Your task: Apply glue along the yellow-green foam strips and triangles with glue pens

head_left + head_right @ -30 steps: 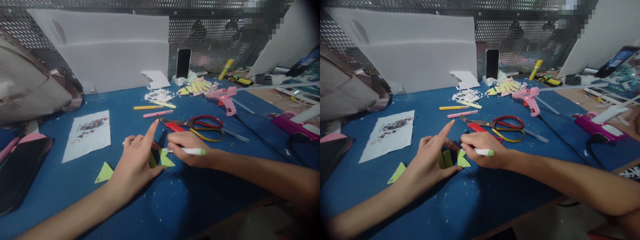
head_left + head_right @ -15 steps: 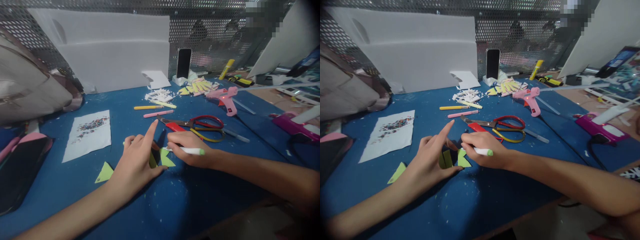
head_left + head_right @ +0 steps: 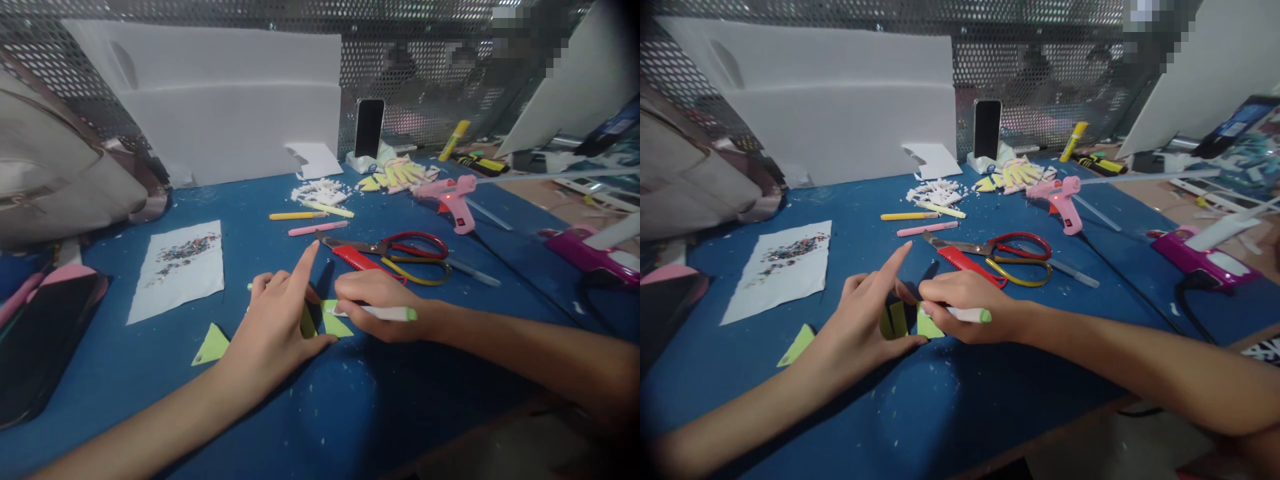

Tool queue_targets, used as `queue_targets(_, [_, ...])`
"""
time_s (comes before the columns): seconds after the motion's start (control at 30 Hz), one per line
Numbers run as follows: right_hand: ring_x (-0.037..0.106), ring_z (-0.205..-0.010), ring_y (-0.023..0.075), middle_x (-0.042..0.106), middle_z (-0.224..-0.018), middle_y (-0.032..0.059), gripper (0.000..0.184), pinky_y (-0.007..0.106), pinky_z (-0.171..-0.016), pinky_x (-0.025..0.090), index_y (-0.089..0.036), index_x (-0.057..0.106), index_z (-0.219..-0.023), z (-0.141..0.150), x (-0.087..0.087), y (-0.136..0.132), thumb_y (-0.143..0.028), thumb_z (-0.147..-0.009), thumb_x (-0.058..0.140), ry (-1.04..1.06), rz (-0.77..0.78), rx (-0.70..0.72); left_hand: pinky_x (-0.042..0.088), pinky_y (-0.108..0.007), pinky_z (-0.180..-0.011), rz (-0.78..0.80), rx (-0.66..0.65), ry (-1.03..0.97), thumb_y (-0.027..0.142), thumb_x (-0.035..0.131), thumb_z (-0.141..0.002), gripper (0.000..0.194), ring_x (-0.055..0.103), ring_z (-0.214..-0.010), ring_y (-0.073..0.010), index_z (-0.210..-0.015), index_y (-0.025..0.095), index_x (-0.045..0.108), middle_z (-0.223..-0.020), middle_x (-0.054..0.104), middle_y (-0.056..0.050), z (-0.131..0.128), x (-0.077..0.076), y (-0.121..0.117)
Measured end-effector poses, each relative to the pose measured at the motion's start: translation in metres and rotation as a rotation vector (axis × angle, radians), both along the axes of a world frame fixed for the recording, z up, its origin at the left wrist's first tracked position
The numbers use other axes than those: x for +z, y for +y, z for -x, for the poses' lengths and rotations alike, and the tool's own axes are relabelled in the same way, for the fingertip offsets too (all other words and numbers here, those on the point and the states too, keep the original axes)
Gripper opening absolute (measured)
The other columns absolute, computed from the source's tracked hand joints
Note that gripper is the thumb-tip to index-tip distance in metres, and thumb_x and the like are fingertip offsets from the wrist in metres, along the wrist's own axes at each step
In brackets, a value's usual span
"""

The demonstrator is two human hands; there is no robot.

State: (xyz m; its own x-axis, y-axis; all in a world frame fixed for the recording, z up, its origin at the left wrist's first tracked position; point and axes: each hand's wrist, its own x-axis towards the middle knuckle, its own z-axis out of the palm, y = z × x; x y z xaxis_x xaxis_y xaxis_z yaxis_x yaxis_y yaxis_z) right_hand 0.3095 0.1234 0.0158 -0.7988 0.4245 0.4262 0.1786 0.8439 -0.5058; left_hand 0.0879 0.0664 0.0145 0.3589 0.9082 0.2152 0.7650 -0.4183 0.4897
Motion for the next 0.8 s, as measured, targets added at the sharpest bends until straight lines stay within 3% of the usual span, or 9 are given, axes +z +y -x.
queue_targets(0.2, [0.034,-0.059,0.0122,0.037,-0.067,-0.0053,0.029,0.028,-0.059,0.025,-0.024,0.031,-0.077,0.001,-0.0029,0.0017,-0.017,-0.103,0.043,0.034,0.018,-0.124,0.037,-0.045,-0.098,0.008,0.008,-0.008,0.027,0.095,-0.067,0.135,0.062,-0.097,-0.0251,-0.168,0.04,0.006,-0.099,0.068,0.004,-0.0004,-0.0008,0.0007])
queue_targets(0.43, [0.042,-0.062,0.0129,0.045,-0.069,-0.0034,0.029,0.027,-0.062,0.032,-0.023,0.037,-0.076,0.001,-0.0002,0.0009,-0.027,-0.105,0.042,-0.002,0.021,-0.014,0.037,-0.046,-0.101,0.018,0.013,-0.008,0.026,0.094,-0.068,0.135,0.061,-0.1,-0.0251,-0.168,0.041,0.005,-0.101,0.066,0.004,-0.0002,-0.0011,0.0016])
queue_targets(0.63, [0.033,-0.057,0.0126,0.036,-0.065,-0.0055,0.029,0.028,-0.058,0.025,-0.024,0.03,-0.075,0.0017,-0.0006,0.0009,-0.019,-0.101,0.043,0.02,0.045,-0.15,0.037,-0.045,-0.1,0.026,0.011,-0.007,0.028,0.095,-0.068,0.135,0.062,-0.098,-0.0241,-0.168,0.04,0.005,-0.099,0.065,0.005,-0.0002,-0.0011,0.0013])
queue_targets(0.8, [0.036,-0.059,0.013,0.039,-0.066,-0.0051,0.028,0.028,-0.059,0.025,-0.024,0.031,-0.076,0.0036,-0.0023,0.002,-0.021,-0.101,0.045,0.003,0.066,-0.127,0.037,-0.045,-0.1,0.029,0.015,0.001,0.028,0.094,-0.069,0.134,0.062,-0.098,-0.025,-0.169,0.039,0.006,-0.099,0.067,0.005,-0.0011,0.0011,0.0012])
